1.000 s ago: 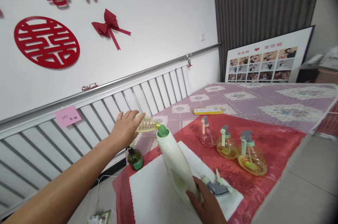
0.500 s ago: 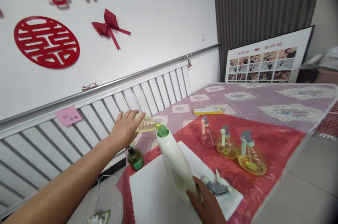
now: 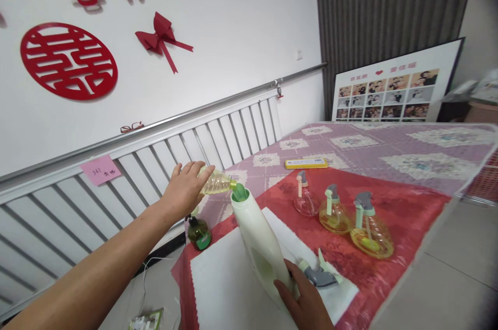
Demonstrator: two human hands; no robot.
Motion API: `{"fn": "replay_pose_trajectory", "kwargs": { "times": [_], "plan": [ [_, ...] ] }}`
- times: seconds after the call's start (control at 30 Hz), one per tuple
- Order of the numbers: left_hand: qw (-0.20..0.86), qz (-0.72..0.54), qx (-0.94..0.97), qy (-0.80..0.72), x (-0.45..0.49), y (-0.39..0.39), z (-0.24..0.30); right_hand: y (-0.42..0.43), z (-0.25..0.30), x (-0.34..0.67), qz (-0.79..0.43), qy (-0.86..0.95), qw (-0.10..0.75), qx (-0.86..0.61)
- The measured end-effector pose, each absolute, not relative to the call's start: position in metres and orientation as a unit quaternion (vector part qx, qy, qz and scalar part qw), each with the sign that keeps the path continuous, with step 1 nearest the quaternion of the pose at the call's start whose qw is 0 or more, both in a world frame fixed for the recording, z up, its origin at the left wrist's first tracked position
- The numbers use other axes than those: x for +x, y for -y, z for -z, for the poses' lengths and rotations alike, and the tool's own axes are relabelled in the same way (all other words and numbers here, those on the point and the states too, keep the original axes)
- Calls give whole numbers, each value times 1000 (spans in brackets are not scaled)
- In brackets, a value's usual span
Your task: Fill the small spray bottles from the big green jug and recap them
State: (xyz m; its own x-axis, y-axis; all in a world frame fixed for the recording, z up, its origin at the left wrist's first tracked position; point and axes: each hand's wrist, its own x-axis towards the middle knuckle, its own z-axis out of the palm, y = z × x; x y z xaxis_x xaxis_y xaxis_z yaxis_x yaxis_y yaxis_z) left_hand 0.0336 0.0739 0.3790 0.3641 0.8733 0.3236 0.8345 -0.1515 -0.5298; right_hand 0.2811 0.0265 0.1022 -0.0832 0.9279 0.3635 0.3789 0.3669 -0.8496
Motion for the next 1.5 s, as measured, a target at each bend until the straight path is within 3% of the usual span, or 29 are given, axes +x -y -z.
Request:
{"fn": "replay_pose_trajectory", "kwargs": {
  "times": [1.5],
  "plan": [
    [357, -44, -759, 543, 36, -75, -382, -27, -103, 281, -274, 679, 478, -485]
  ]
}}
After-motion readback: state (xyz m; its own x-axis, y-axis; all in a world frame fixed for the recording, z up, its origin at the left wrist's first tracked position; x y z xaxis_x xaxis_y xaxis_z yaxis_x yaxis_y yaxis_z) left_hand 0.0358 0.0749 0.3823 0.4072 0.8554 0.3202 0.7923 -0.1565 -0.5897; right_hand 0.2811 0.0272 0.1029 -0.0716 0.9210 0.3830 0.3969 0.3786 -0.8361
